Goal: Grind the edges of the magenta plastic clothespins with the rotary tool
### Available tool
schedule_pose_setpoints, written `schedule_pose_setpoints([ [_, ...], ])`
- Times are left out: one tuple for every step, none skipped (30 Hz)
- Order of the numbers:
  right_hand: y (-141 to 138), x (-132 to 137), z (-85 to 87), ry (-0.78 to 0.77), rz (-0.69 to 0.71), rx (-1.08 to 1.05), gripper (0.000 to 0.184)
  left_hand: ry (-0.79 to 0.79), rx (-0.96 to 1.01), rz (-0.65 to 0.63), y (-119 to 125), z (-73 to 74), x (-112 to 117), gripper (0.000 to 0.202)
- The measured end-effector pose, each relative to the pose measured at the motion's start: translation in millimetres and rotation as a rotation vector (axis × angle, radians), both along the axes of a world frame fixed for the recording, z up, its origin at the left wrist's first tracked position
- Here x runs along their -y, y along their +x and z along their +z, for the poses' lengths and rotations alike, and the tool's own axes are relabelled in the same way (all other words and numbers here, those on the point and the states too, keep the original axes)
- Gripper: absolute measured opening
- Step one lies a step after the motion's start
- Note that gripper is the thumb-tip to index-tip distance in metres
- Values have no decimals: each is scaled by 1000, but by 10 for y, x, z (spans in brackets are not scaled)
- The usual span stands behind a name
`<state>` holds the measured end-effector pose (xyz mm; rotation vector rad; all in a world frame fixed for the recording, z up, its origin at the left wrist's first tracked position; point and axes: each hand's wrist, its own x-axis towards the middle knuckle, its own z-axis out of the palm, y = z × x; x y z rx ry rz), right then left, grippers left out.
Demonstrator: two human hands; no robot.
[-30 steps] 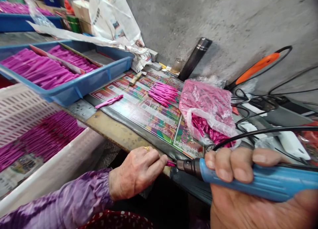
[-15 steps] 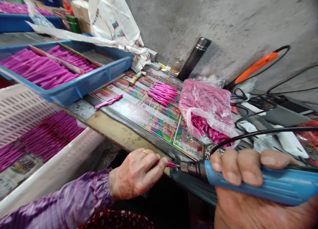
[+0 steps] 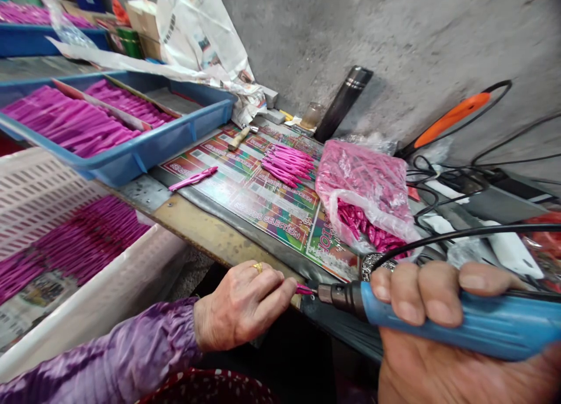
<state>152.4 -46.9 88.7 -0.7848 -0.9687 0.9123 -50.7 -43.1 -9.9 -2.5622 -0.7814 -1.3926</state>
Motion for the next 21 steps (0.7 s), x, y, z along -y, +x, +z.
schedule_pose_setpoints([
  [21, -9, -4, 16, 35, 22, 54, 12, -4, 3, -6, 8, 1, 21],
  [38, -15, -7, 20, 42, 31, 56, 19, -9, 6, -12, 18, 1, 21],
  [46, -15, -9, 22, 41, 31, 56, 22, -16, 9, -16, 28, 3, 20],
  [41, -8, -10, 11, 13, 15, 54, 21, -24, 13, -20, 37, 4, 19],
  [23, 5, -8, 1, -12, -1, 50, 21, -29, 17, -22, 44, 6, 18],
  [-5, 22, -3, -9, -33, -14, 44, 21, -34, 20, -22, 50, 8, 17],
  [-37, 41, 3, -24, -58, -27, 39, 22, -38, 23, -21, 52, 9, 16],
  [-69, 59, 9, -33, -71, -33, 35, 23, -39, 27, -19, 51, 10, 16],
  [-94, 73, 16, -43, -85, -38, 32, 24, -38, 28, -17, 47, 9, 17],
  [-109, 82, 21, -49, -103, -45, 32, 22, -33, 26, -13, 39, 8, 17],
  [-112, 84, 24, -37, -87, -37, 34, 19, -26, 22, -10, 29, 7, 18],
  [-105, 80, 26, -19, -53, -20, 39, 17, -15, 18, -6, 18, 5, 18],
  [-89, 72, 25, -5, -30, -7, 42, 17, 0, 12, -3, 6, 4, 18],
  [-68, 61, 22, 25, 39, 30, 49, 15, 13, 7, 0, -5, 3, 18],
  [-46, 49, 17, 23, 30, 27, 46, 11, 27, 5, 3, -14, 3, 18],
  [-26, 37, 11, -25, -71, -27, 39, 3, 36, 5, 4, -21, 4, 18],
  [-11, 28, 4, -32, -76, -32, 38, -10, 39, 2, 4, -25, 5, 18],
  [-2, 23, -3, -18, -51, -19, 42, -22, 38, -3, 2, -26, 6, 18],
  [1, 23, -11, 5, 7, 14, 45, -27, 34, -10, 0, -24, 7, 18],
  [-3, 28, -18, 25, 55, 40, 48, -25, 28, -19, -3, -21, 7, 18],
  [-14, 39, -25, 29, 58, 35, 43, -14, 20, -27, -6, -17, 8, 19],
])
